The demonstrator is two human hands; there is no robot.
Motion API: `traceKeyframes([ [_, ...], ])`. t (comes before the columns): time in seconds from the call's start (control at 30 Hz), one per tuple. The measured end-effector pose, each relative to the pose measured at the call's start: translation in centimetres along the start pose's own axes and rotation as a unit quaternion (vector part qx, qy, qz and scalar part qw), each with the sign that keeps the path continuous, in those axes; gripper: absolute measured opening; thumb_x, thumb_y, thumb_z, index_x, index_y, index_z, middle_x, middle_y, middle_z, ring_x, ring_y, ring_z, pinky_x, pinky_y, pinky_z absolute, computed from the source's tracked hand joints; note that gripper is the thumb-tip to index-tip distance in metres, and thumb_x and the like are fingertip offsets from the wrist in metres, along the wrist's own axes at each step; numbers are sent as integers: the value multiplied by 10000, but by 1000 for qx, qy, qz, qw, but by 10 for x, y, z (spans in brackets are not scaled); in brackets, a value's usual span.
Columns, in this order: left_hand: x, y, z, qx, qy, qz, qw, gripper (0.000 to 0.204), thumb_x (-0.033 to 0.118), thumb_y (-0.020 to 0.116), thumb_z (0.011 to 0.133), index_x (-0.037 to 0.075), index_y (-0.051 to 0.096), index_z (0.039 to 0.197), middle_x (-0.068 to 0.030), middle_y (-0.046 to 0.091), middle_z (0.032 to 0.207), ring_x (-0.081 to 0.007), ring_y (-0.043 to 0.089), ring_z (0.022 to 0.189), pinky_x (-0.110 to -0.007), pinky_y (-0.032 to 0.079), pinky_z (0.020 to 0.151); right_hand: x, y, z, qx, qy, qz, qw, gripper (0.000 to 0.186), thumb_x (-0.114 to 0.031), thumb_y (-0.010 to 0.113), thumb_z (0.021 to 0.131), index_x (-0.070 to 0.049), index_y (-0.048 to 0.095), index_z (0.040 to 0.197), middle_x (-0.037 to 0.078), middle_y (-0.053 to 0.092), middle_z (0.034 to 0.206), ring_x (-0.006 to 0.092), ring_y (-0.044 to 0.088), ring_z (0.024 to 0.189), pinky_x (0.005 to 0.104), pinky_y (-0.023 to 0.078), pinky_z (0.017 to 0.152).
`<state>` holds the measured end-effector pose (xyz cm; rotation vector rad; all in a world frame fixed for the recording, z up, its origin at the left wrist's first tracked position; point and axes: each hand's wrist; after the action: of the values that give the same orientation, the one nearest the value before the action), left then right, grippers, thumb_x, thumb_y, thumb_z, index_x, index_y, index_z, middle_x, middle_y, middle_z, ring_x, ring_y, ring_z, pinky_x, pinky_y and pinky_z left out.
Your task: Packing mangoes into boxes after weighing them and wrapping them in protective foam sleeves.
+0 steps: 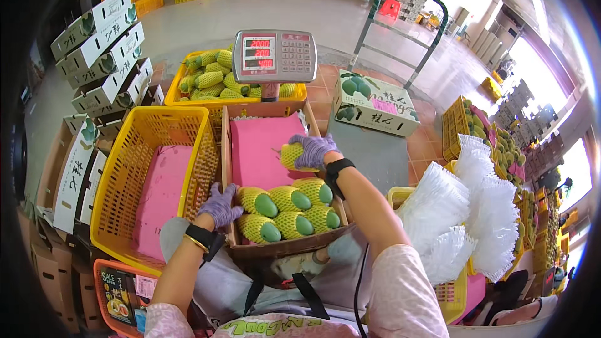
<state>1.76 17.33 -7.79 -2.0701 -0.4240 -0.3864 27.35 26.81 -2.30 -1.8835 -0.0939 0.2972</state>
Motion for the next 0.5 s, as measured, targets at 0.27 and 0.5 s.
traceKeyframes([
  [0.27,-13,15,10,27,16,-48,998,629,239,545,764,206,248,1318,-210,140,1383,-402,401,1139,-461,359,926,10,40,31,-104,-9,-124,987,646,-465,593,663,-251,402,1242,110,562,1106,300,482,1091,532,127,989],
  [0.5,-35,8,-31,164,154,-58,973,814,335,568,784,28,71,1350,-257,206,1327,-350,266,1237,-386,296,982,-5,33,23,-122,-6,-170,978,700,-525,574,670,-216,367,1263,121,501,1189,288,434,1145,607,85,981],
])
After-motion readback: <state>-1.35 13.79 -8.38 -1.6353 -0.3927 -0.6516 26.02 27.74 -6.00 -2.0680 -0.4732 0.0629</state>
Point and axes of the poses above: each hand's wrist, its own z-axis towards the middle knuckle, its own y-axis out of the palm, x = y × z
